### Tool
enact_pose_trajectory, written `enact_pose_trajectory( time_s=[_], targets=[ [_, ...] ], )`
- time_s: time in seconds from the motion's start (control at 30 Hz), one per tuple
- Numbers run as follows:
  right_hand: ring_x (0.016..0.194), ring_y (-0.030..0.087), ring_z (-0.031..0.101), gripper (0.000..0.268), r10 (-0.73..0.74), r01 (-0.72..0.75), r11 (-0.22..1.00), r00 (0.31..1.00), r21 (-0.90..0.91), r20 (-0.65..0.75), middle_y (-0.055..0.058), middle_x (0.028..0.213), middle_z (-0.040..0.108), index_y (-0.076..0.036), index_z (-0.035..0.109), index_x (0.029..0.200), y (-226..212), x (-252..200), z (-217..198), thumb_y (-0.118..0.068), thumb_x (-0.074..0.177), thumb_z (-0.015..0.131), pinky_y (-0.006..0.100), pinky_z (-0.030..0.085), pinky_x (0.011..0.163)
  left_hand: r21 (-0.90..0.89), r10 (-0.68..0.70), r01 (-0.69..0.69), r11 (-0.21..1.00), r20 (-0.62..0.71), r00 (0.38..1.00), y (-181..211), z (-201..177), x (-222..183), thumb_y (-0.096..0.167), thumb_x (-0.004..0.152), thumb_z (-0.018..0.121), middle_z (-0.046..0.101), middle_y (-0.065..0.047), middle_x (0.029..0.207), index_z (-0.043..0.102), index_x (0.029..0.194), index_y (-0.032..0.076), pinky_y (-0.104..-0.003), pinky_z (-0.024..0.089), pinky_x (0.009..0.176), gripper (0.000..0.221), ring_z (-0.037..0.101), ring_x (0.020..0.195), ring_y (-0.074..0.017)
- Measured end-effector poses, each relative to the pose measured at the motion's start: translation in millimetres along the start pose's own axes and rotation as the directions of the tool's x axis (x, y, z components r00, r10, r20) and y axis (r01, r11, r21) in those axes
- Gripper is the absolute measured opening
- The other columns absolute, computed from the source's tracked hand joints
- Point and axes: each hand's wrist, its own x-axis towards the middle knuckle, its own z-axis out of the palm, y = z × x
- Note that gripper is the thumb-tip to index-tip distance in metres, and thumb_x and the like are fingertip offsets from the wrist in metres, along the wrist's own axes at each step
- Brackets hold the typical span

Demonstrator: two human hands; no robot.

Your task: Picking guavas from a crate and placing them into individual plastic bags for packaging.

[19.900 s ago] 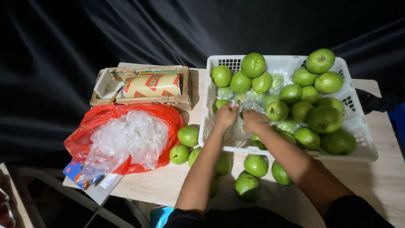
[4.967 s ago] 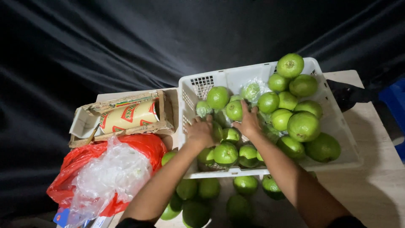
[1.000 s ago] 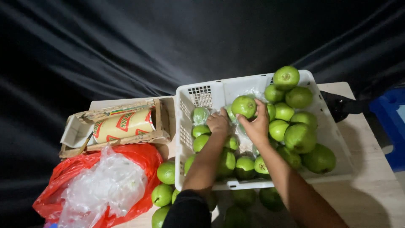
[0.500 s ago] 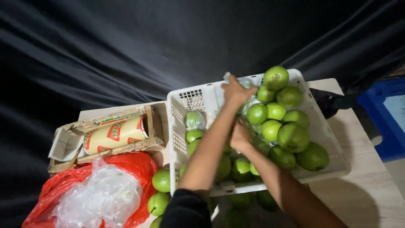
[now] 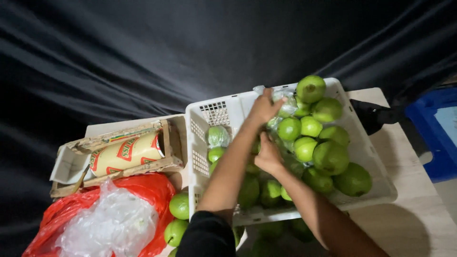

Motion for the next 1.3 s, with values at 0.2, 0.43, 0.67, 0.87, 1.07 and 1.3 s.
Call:
enact_pose_trajectory(
  time_s=[0.2,0.43,0.67,0.87,1.07,1.3],
  targets=[
    [0.118,0.034,0.064,0.089,-0.021,0.022,1.000,0.996,0.010,-0.083,0.006,0.121,0.058,-0.026,0.053,0.134,24.5,16.3,21.3,-0.052,0.055,0.085,0.047,0.054,0.095,0.105,-0.043,0.034,0.994,0.084,0.996,-31.9,-52.2,-11.9,0.061,0.098,0.042,0.065,-0.023,0.136,0.054,0.140,0.008,-0.052,0.044,0.115,0.069,0.057,0.134,-0.0398],
    [0.122,0.037,0.062,0.085,-0.004,0.011,0.997,0.997,0.081,-0.080,0.013,0.125,0.059,-0.015,0.055,0.133,4.7,-3.0,-2.7,-0.045,0.059,0.085,0.050,0.053,0.100,0.658,-0.407,0.385,0.647,-0.129,0.904,-109.0,-55.4,-1.4,0.036,0.094,0.054,0.071,-0.014,0.122,0.068,0.127,0.010,-0.051,0.056,0.094,0.044,0.067,0.119,-0.0356],
    [0.118,0.032,0.066,0.083,0.044,-0.021,0.979,0.993,0.202,-0.111,0.012,0.120,0.067,-0.015,0.061,0.129,13.5,8.5,10.8,-0.047,0.058,0.089,0.043,0.056,0.097,0.646,-0.571,0.509,0.568,-0.136,0.810,-119.8,-59.5,-54.3,0.044,0.086,0.078,0.053,-0.023,0.133,0.041,0.148,0.008,-0.051,0.052,0.098,0.081,0.057,0.125,-0.0409],
    [0.123,0.030,0.065,0.078,0.136,-0.115,0.966,0.988,0.233,-0.076,0.009,0.124,0.069,-0.019,0.060,0.128,-0.1,7.4,7.8,-0.043,0.059,0.087,0.040,0.055,0.101,0.655,-0.511,0.476,0.586,-0.157,0.845,-144.5,-47.9,-54.3,0.033,0.101,0.059,0.047,-0.028,0.138,0.037,0.145,0.009,-0.047,0.052,0.103,0.055,0.050,0.132,-0.0427],
    [0.126,0.033,0.063,0.086,0.096,-0.090,0.978,0.995,0.188,-0.021,0.011,0.130,0.067,-0.021,0.053,0.136,-21.4,35.1,13.2,-0.049,0.062,0.086,0.044,0.052,0.105,0.671,-0.398,0.451,0.589,-0.245,0.884,-87.8,-84.2,-99.2,0.033,0.113,0.033,0.054,-0.017,0.133,0.043,0.138,0.017,-0.041,0.051,0.103,0.032,0.054,0.128,-0.0388],
    [0.121,0.037,0.064,0.075,-0.042,0.043,0.999,0.999,0.030,-0.033,0.012,0.128,0.060,-0.019,0.055,0.134,-44.7,81.2,69.8,-0.031,0.064,0.079,0.050,0.055,0.099,0.291,-0.065,0.257,0.922,-0.536,0.841,-33.9,-139.5,-179.4,0.031,0.072,0.088,0.052,-0.028,0.125,0.040,0.135,0.007,-0.054,0.049,0.103,0.082,0.054,0.119,-0.0515]
  ],
)
